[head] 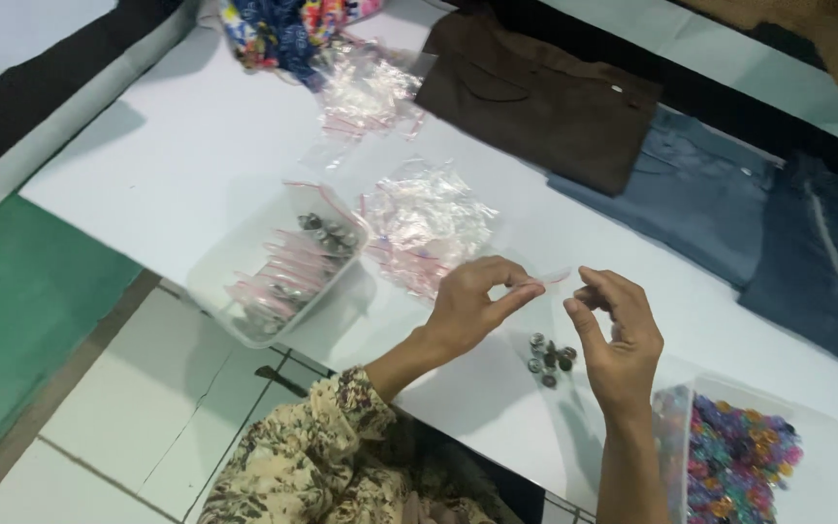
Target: The person sorts colorful buttons from a plastic container and places them into small ziplock bags. They seal each bag and set it aside, repeating the process with different button types.
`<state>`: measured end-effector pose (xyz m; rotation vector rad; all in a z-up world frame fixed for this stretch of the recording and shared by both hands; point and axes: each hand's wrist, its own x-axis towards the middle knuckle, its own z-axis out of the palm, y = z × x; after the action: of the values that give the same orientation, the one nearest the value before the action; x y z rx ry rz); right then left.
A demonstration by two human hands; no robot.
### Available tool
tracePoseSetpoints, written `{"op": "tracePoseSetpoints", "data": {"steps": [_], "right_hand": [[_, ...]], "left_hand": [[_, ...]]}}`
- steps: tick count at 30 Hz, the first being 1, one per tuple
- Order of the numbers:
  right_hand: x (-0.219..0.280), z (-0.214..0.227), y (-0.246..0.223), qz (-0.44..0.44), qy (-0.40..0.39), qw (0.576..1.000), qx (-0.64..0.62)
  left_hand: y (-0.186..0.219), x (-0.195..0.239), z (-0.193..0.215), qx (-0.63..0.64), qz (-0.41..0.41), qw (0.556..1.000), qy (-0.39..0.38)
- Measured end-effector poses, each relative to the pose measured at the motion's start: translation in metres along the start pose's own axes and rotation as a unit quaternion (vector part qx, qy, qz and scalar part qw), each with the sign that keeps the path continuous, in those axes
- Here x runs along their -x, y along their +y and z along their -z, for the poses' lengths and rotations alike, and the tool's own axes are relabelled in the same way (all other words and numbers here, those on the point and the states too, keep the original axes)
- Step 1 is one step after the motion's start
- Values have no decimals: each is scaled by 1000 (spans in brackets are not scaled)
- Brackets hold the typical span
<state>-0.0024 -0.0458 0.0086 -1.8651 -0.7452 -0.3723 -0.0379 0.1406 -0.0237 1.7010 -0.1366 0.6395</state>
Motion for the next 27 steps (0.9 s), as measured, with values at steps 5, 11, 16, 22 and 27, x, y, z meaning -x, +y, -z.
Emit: {"op": "tracePoseSetpoints", "data": {"steps": [5,11,16,22,27], "right_hand": [[6,14,2,31,21,997,66],[10,13,23,94,34,978,186],[18,7,37,105,28,968,226],[14,7,24,78,-3,977,197],[18,6,29,95,-24,976,194]], "left_hand": [[-21,-20,-34,-170,-151,974,-21],[-61,-25,-69,-297,-278,913,-19],[-88,-13,-76,-310,-295,903,-39],[-61,-26,-40,-43,-165,968,-185],[-56,-19,-36,-16,-88,965,-246]]}}
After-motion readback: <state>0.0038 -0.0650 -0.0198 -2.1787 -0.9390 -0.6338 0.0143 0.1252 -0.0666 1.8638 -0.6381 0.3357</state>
